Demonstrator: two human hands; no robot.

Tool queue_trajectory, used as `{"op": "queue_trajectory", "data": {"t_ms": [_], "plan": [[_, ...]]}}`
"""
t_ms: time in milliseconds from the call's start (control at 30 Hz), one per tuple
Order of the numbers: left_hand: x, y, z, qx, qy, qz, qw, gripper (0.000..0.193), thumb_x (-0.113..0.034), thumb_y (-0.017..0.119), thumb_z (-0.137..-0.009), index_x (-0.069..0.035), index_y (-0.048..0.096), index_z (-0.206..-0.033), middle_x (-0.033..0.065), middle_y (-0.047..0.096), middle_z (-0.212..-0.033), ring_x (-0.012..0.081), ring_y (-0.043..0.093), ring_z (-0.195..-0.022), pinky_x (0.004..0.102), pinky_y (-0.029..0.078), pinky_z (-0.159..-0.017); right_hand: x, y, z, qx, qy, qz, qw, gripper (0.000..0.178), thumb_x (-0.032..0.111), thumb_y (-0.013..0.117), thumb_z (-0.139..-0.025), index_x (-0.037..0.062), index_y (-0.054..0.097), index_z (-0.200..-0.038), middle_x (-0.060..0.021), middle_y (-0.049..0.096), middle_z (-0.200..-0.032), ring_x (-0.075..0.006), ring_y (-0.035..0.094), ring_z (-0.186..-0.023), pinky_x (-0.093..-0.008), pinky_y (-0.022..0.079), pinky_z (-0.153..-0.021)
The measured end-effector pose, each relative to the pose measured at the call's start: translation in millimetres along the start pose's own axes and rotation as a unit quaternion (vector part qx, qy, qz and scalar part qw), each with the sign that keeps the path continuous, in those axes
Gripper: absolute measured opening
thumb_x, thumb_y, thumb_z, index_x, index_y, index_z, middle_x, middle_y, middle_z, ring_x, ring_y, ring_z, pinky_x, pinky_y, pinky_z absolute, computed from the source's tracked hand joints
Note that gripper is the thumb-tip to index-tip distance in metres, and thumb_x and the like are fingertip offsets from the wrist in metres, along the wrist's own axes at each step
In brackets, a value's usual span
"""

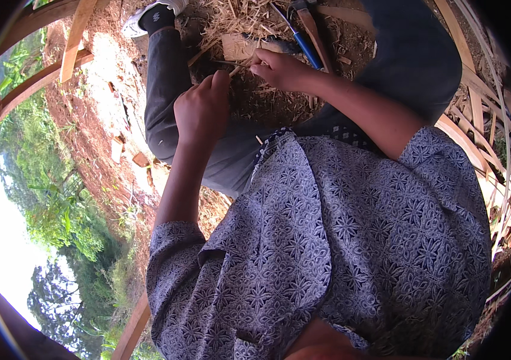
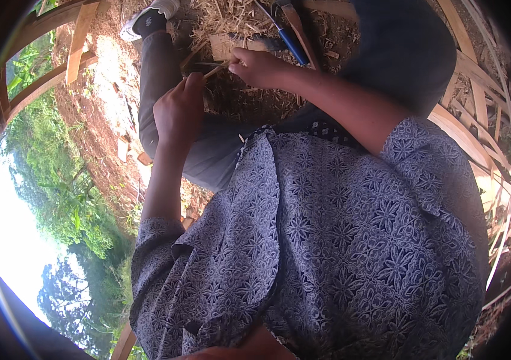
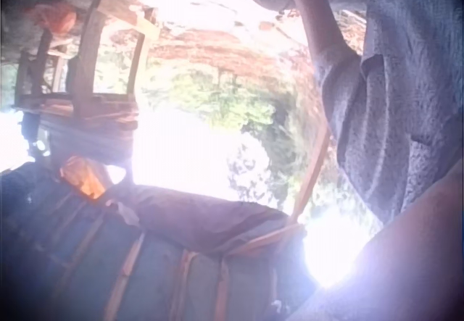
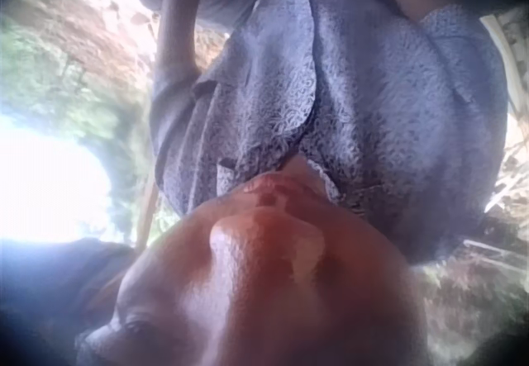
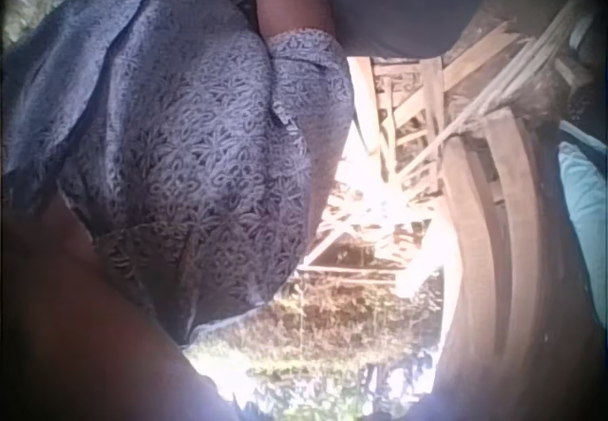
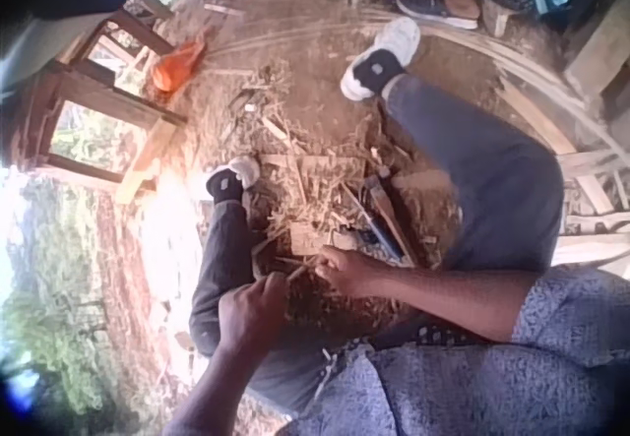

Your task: The person sits on the ground and uses a curved knife to shave thin strips from a small piece of wood held in their hands. They repeatedly scrape the blade along the wood to create fine shavings, occasionally pausing to inspect the piece.

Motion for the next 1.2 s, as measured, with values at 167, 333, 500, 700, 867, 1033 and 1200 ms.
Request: {"op": "queue_trajectory", "data": {"t_ms": [167,333,500,700,867,1033,1200], "plan": [[6,0,7,0.006,-0.023,-0.012,1.000,0.010,-0.011,0.061,-0.087,-0.015,0.053,-0.088,0.0022,0.061,-0.071,0.0244,0.067,-0.060,0.0392,0.051,-0.050,28,-4,3,0.055,0.044,-0.024,0.997,0.026,0.032,0.055,-0.105,0.0075,0.058,-0.114,-0.0088,0.062,-0.082,-0.0182,0.061,-0.075,-0.0382,0.047,-0.069],[12,3,9,0.018,-0.034,-0.028,0.999,0.011,-0.011,0.061,-0.086,-0.015,0.052,-0.088,0.0024,0.061,-0.071,0.0242,0.067,-0.060,0.0393,0.051,-0.050,20,2,-3,0.044,0.035,-0.001,0.998,0.029,0.035,0.056,-0.105,0.0070,0.057,-0.113,-0.0087,0.060,-0.079,-0.0174,0.061,-0.074,-0.0380,0.048,-0.071],[8,1,10,0.021,-0.017,-0.021,0.999,0.011,-0.011,0.062,-0.086,-0.016,0.052,-0.088,0.0021,0.061,-0.072,0.0242,0.067,-0.060,0.0395,0.051,-0.050,-50,9,-22,-0.031,-0.050,0.062,0.996,0.026,0.030,0.057,-0.104,0.0056,0.056,-0.112,-0.0141,0.063,-0.084,-0.0249,0.063,-0.075,-0.0405,0.049,-0.073],[7,4,9,0.015,-0.017,-0.023,0.999,0.011,-0.011,0.061,-0.086,-0.016,0.052,-0.089,0.0012,0.061,-0.072,0.0239,0.067,-0.061,0.0386,0.051,-0.050,-30,2,-6,-0.014,-0.005,0.039,0.999,0.024,0.028,0.059,-0.103,0.0044,0.059,-0.106,-0.0145,0.064,-0.082,-0.0281,0.067,-0.075,-0.0424,0.050,-0.071],[6,1,15,0.028,-0.055,-0.016,0.998,0.008,-0.014,0.060,-0.089,-0.016,0.053,-0.087,0.0019,0.063,-0.070,0.0257,0.067,-0.059,0.0407,0.050,-0.048,35,9,7,0.023,-0.033,-0.038,0.998,0.024,0.028,0.060,-0.102,0.0050,0.059,-0.108,-0.0149,0.066,-0.082,-0.0286,0.068,-0.075,-0.0426,0.050,-0.071],[6,1,17,0.050,-0.067,-0.027,0.996,0.009,-0.015,0.059,-0.092,-0.015,0.053,-0.086,0.0029,0.063,-0.068,0.0273,0.068,-0.059,0.0424,0.050,-0.048,-22,7,-11,0.025,0.006,0.019,0.999,0.026,0.033,0.060,-0.101,0.0090,0.061,-0.113,-0.0146,0.069,-0.084,-0.0300,0.070,-0.080,-0.0435,0.052,-0.077],[9,-5,20,0.035,-0.078,0.000,0.996,0.009,-0.016,0.061,-0.091,-0.015,0.054,-0.087,0.0039,0.065,-0.070,0.0281,0.068,-0.060,0.0428,0.051,-0.049,32,-1,0,0.067,0.018,-0.013,0.997,0.023,0.029,0.060,-0.103,0.0083,0.059,-0.112,-0.0133,0.066,-0.085,-0.0271,0.067,-0.080,-0.0421,0.050,-0.074]]}}
Point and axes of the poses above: each hand's wrist, its own z-axis away from the middle knuckle, its own y-axis out of the palm, x = y × z, the point moved 4 cm from there along -z, towards the middle knuckle
